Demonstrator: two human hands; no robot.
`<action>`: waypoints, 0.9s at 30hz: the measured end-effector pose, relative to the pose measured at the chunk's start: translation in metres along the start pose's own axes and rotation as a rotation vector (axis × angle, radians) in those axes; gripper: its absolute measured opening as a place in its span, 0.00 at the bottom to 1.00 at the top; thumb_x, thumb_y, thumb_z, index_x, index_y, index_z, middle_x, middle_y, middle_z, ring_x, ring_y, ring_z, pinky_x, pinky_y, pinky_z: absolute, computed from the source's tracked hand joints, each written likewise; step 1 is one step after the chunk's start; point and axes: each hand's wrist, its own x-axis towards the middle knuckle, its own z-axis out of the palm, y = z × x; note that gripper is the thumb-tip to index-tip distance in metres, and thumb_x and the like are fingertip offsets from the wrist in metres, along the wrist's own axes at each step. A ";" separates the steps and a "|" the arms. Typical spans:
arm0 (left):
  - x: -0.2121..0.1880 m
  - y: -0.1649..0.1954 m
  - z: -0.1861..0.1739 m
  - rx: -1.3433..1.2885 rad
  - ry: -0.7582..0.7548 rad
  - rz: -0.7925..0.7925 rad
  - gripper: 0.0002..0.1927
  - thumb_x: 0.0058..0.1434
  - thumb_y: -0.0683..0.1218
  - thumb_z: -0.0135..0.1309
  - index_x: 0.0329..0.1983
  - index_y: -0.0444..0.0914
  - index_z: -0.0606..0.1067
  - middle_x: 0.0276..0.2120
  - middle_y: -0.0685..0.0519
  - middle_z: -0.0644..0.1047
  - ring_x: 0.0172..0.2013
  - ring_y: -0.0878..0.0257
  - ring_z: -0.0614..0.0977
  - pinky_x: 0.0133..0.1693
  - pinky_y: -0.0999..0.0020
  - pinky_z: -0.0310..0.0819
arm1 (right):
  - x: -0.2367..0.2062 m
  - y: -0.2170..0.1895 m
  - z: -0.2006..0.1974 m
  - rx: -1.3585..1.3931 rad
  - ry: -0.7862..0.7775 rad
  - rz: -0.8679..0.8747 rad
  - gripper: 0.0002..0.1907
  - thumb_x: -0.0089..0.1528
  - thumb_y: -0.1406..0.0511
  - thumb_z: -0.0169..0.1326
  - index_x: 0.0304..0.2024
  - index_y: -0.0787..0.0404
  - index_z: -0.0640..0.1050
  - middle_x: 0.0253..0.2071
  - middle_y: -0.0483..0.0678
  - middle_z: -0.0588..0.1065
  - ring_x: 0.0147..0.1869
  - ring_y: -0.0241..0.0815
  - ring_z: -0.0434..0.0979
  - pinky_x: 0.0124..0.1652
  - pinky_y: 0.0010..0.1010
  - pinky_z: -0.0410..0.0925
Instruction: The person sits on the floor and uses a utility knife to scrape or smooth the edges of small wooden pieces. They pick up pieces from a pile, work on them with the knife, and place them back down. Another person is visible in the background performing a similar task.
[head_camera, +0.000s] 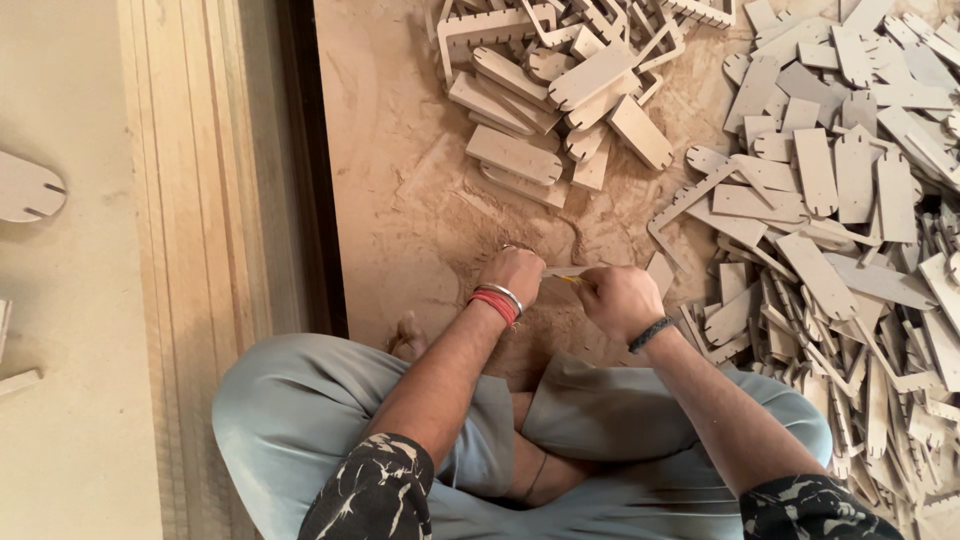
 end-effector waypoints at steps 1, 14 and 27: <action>0.000 0.000 0.000 -0.009 0.009 0.003 0.10 0.58 0.40 0.51 0.32 0.40 0.84 0.37 0.44 0.83 0.42 0.46 0.84 0.46 0.53 0.79 | 0.001 -0.001 -0.001 -0.008 0.014 -0.018 0.14 0.60 0.57 0.53 0.34 0.57 0.84 0.28 0.56 0.79 0.36 0.59 0.80 0.39 0.48 0.72; 0.008 -0.002 0.007 0.036 0.012 0.018 0.10 0.60 0.42 0.51 0.32 0.40 0.84 0.37 0.46 0.83 0.43 0.47 0.84 0.45 0.51 0.79 | 0.054 -0.006 -0.014 -0.408 -0.251 -0.396 0.09 0.49 0.61 0.57 0.27 0.58 0.83 0.30 0.55 0.80 0.38 0.60 0.81 0.36 0.49 0.73; 0.015 -0.007 0.001 0.020 0.005 0.012 0.11 0.60 0.41 0.50 0.32 0.39 0.84 0.37 0.45 0.83 0.43 0.47 0.84 0.45 0.52 0.79 | 0.065 -0.002 -0.017 -0.290 -0.196 -0.229 0.10 0.56 0.59 0.55 0.31 0.57 0.84 0.30 0.56 0.80 0.39 0.59 0.80 0.40 0.48 0.73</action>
